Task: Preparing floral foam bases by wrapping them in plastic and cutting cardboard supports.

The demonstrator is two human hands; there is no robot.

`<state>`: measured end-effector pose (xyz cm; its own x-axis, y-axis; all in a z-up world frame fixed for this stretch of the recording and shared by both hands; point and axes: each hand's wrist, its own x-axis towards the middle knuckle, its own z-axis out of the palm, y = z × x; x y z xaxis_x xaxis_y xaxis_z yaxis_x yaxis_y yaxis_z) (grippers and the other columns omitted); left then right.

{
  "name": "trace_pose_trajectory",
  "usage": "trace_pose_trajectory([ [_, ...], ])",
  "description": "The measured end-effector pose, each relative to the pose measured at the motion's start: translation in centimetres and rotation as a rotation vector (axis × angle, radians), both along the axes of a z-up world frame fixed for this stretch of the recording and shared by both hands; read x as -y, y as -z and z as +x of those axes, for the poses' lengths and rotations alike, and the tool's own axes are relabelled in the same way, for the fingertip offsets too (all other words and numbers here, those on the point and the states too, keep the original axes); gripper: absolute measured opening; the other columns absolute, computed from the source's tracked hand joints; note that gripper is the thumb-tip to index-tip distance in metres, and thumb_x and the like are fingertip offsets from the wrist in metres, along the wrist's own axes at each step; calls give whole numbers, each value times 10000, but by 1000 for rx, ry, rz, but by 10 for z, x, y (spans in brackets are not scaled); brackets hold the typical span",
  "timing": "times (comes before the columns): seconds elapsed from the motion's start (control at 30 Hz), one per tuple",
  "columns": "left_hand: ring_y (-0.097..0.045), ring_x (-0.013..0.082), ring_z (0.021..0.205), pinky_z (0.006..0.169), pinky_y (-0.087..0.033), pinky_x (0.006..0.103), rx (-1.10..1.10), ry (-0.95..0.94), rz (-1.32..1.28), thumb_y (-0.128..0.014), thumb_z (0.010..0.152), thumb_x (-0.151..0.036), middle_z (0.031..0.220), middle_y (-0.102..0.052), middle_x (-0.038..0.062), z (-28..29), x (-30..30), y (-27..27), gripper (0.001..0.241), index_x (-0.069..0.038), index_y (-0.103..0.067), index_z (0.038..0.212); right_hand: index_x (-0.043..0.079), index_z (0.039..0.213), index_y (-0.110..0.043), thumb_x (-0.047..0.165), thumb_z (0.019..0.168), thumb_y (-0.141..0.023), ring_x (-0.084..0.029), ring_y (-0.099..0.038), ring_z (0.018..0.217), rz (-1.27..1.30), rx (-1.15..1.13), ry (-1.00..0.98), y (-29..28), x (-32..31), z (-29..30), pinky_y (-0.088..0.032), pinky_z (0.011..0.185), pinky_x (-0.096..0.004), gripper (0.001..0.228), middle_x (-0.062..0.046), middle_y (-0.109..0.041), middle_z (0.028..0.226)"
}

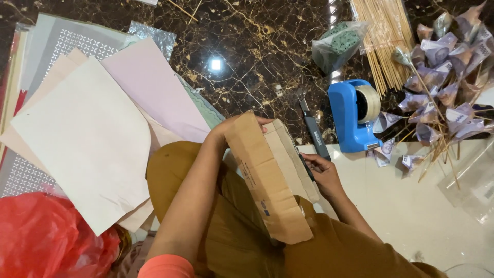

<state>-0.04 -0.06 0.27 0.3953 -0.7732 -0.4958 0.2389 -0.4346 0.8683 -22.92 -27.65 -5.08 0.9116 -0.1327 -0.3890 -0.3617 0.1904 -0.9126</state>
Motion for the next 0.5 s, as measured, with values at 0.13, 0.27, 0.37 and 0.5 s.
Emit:
trace_pose_trajectory([
  [0.13, -687, 174, 929, 858, -502, 283, -47, -5, -76, -793, 811, -406, 1104, -775, 141, 0, 0, 6, 671, -144, -635, 1408, -10, 1249, -720, 34, 834, -805, -176, -650, 829, -22, -1, -24, -6, -1, 6, -555, 772, -339, 426, -133, -709, 880],
  [0.27, -701, 166, 938, 839, -527, 298, 29, 24, -91, -777, 848, -441, 1125, -774, 147, 2, -3, 22, 634, -189, -638, 1413, -6, 1256, -721, 43, 838, -810, -170, -633, 793, -29, -3, -18, -2, 1, 3, -554, 747, -330, 430, -127, -691, 839],
  [0.37, -696, 162, 956, 840, -539, 303, 73, 32, -98, -783, 845, -471, 1145, -768, 148, 1, 0, 25, 649, -181, -643, 1408, -9, 1262, -716, 38, 847, -800, -184, -636, 783, -43, -12, -37, 8, 7, 1, -551, 733, -345, 426, -147, -696, 840],
  [0.5, -691, 189, 1044, 950, -502, 329, 21, 36, -129, -765, 860, -443, 1227, -743, 148, 0, -4, 22, 651, -159, -616, 1427, 7, 1259, -725, 64, 836, -817, -169, -633, 784, -55, -19, -37, -3, 2, 8, -554, 748, -337, 436, -127, -704, 844],
])
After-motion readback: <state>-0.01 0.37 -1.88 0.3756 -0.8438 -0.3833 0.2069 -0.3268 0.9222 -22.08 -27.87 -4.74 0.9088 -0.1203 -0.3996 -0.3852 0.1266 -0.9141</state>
